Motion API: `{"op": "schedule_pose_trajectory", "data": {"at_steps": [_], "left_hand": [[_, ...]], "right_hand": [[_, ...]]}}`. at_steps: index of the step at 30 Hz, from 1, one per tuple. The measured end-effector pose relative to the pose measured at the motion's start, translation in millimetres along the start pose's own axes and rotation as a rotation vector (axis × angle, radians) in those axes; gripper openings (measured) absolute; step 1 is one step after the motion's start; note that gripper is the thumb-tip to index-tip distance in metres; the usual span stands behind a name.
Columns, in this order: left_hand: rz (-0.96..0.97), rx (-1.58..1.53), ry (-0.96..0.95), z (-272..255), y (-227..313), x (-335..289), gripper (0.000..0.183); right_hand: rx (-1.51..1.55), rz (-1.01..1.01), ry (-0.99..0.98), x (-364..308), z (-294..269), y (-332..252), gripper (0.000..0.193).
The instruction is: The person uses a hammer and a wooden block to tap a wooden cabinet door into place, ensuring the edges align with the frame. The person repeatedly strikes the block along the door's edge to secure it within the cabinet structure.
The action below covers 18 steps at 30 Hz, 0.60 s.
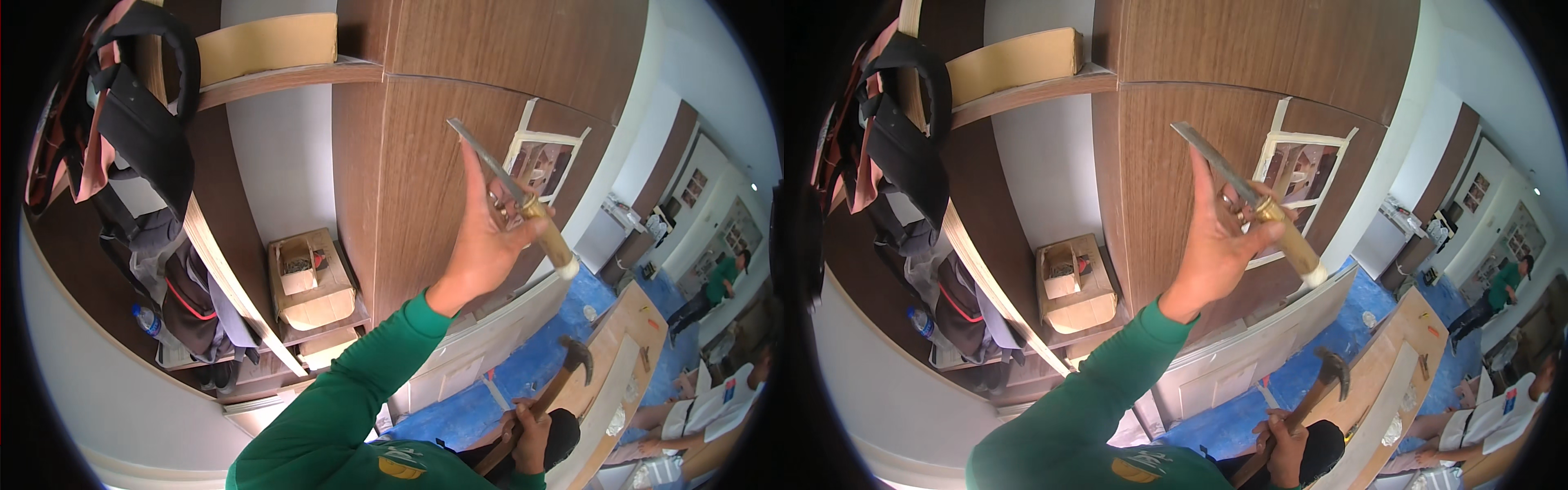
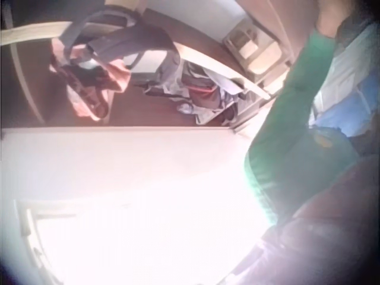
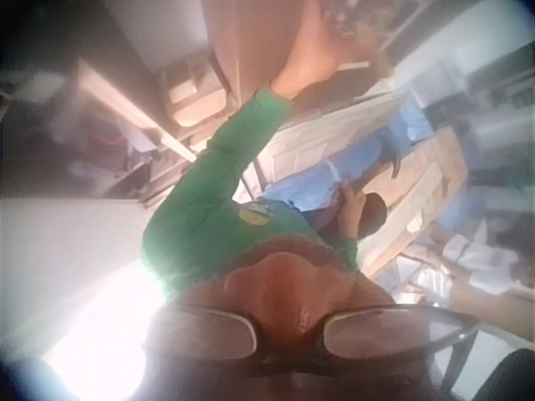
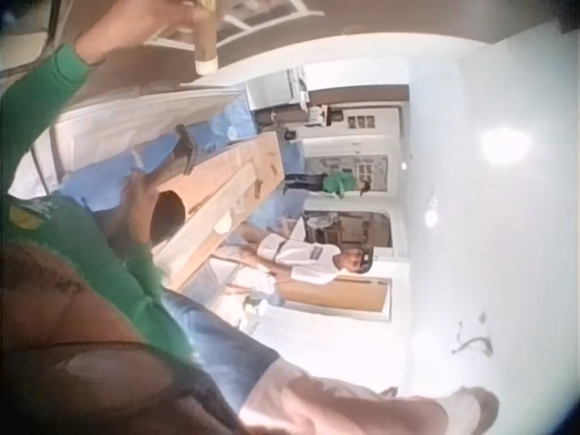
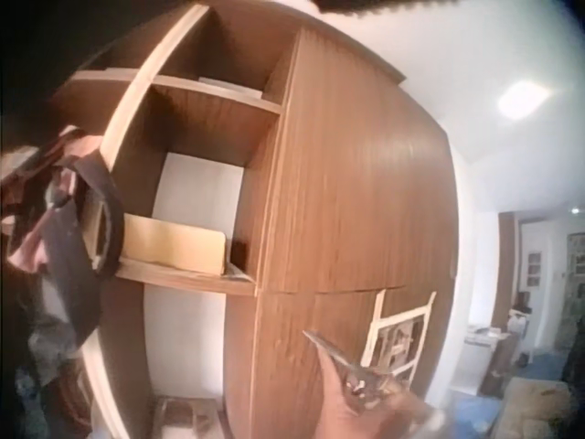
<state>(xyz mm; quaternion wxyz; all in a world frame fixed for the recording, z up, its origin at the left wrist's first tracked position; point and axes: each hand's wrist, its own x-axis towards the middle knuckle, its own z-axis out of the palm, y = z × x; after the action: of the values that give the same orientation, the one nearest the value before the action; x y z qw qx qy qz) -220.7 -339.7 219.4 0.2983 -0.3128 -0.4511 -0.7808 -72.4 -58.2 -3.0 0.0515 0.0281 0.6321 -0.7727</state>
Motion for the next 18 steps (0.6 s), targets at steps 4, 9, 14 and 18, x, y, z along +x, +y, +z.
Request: {"op": "schedule_pose_trajectory", "data": {"at_steps": [4, 9, 14, 18], "left_hand": [[0.06, 0.016, 0.03, 1, -5, 27, 0.124], [0.063, -0.099, 0.073, 8, -7, 37, 0.118], [0.11, -0.182, 0.171, 16, -4, 34, 0.118], [0.164, -0.132, 0.21, 17, -18, 46, 0.118]], "right_hand": [[-0.019, 0.049, 0.026, -3, 5, 2, 0.033], [-0.075, -0.011, 0.059, -4, -2, 10, 0.033], [-0.099, -0.05, 0.132, -8, -8, 3, 0.032], [-0.101, -0.049, 0.162, -12, -5, -2, 0.03]]}}
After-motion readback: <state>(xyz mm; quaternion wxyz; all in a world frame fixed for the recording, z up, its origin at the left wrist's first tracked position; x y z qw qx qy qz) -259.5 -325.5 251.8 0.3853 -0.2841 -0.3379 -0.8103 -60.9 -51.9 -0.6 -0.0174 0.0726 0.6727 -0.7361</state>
